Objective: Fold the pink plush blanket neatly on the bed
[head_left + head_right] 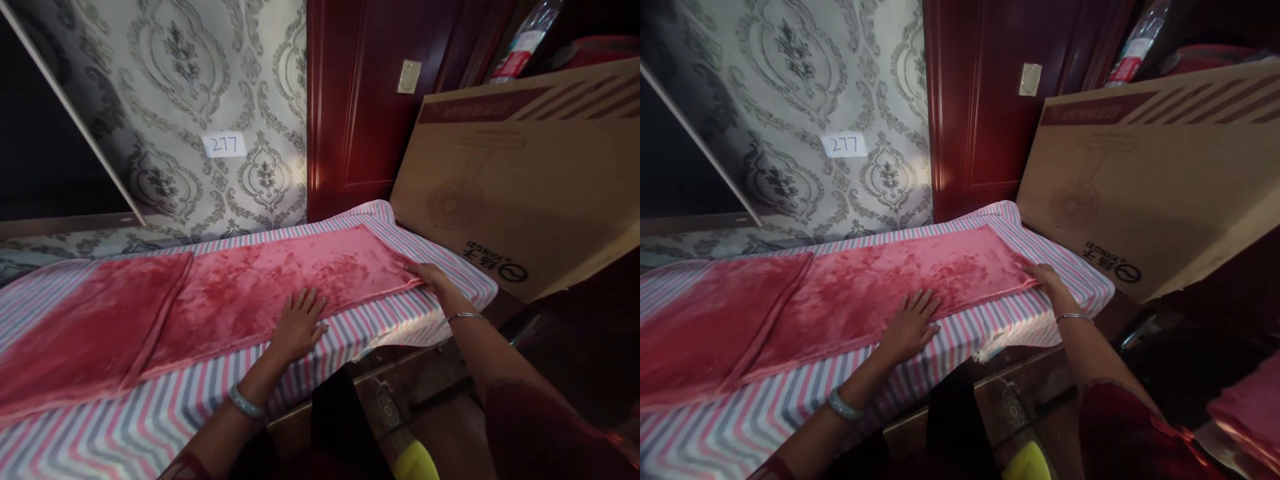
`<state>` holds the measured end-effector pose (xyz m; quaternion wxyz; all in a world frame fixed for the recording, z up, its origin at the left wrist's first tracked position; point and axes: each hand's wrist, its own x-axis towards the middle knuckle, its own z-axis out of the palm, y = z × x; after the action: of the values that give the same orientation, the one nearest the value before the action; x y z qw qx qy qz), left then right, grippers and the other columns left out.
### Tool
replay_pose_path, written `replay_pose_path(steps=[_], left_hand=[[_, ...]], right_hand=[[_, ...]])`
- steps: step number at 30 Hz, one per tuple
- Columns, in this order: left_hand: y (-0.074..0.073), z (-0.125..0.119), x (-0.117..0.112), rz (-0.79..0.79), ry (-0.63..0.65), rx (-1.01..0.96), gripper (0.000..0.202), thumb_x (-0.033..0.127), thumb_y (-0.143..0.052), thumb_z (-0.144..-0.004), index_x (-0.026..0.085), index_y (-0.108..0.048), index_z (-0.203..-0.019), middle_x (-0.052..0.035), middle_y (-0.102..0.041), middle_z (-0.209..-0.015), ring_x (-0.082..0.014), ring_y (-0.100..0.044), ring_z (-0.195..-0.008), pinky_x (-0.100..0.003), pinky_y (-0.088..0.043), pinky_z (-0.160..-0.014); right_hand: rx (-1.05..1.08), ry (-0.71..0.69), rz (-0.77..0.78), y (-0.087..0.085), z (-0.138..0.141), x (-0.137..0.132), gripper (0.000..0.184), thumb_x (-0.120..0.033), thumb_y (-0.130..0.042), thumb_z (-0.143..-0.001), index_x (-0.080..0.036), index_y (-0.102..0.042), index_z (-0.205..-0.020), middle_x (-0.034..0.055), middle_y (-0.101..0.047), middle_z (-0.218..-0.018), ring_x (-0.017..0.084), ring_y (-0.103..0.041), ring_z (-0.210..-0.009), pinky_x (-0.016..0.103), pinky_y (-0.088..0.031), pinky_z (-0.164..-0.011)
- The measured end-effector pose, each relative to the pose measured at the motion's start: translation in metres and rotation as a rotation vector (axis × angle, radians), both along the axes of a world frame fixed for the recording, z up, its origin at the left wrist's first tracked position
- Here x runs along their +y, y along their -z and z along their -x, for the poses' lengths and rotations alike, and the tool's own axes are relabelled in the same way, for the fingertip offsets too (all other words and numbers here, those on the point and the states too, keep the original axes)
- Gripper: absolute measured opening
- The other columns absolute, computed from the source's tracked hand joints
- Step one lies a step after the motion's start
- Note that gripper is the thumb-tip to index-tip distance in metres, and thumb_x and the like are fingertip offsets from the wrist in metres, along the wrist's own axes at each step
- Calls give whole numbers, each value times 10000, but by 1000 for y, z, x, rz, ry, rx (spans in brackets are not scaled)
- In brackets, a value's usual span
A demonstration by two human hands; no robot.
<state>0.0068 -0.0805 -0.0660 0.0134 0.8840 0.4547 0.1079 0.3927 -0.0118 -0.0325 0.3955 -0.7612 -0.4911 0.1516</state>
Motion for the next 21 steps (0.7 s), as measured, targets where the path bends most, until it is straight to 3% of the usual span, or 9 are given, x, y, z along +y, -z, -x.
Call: replay_pose_path(steps=[5,7,10,12,14,16,18,21], left_hand=[[3,4,-1,-1,20,-170,575,419,-513,-995,236,-465,-1538,-133,-386,-1648,-301,-318,-1545,-560,-257,-1264],[4,6,3,63,8,-333,549,406,-515,-989,217,-507,-1504,-137,-422,-1626,-283,-346,-1533,-523,-256,-1272],[-2,13,14,286,-62,-768,481,436,-576,-949,217,-624,-1375,-130,-548,-1533,-293,-457,-1461,-495,-322,-1243],[-11,22,25,514,-145,-1154,444,468,-634,-913,222,-669,-1281,-126,-636,-1431,-309,-562,-1358,-487,-423,-1168],[-22,35,35,752,-240,-1504,392,445,-684,-882,213,-674,-1199,-127,-699,-1299,-287,-664,-1195,-443,-516,-1051],[-32,49,44,928,-320,-1735,281,374,-703,-868,206,-658,-1088,-103,-729,-1138,-233,-714,-992,-389,-560,-930],[-38,61,50,1006,-352,-1832,163,316,-690,-869,203,-619,-962,-62,-722,-975,-189,-700,-823,-341,-566,-825],[-41,71,56,1039,-334,-1819,156,274,-691,-857,209,-557,-900,-26,-700,-857,-165,-670,-694,-302,-551,-719]], right_hand=[[182,-44,-79,-33,41,12,62,-242,-611,-761,-191,-638,-738,40,-626,-570,222,-647,-594,329,-544,-571],[193,-89,-128,-51,66,22,109,-242,-626,-752,-171,-673,-820,39,-670,-648,218,-667,-658,329,-555,-640],[34,-223,-238,-74,119,31,201,-228,-661,-726,-173,-721,-909,47,-732,-783,241,-689,-780,367,-554,-768],[-39,-319,-286,-80,163,30,245,-209,-673,-722,-196,-745,-956,49,-764,-902,246,-695,-877,370,-538,-850],[-80,-432,-303,-72,207,20,272,-197,-672,-755,-212,-752,-1015,46,-773,-1009,229,-697,-928,339,-527,-882],[-210,-585,-313,-54,244,5,299,-157,-650,-792,-193,-741,-1075,80,-755,-1107,238,-683,-1010,335,-515,-911],[-296,-708,-283,-31,269,-11,313,-123,-642,-812,-186,-727,-1106,89,-738,-1129,236,-669,-1038,330,-505,-923],[-345,-788,-203,1,283,-30,332,-110,-629,-849,-198,-706,-1160,79,-721,-1100,228,-658,-1028,329,-497,-917]])
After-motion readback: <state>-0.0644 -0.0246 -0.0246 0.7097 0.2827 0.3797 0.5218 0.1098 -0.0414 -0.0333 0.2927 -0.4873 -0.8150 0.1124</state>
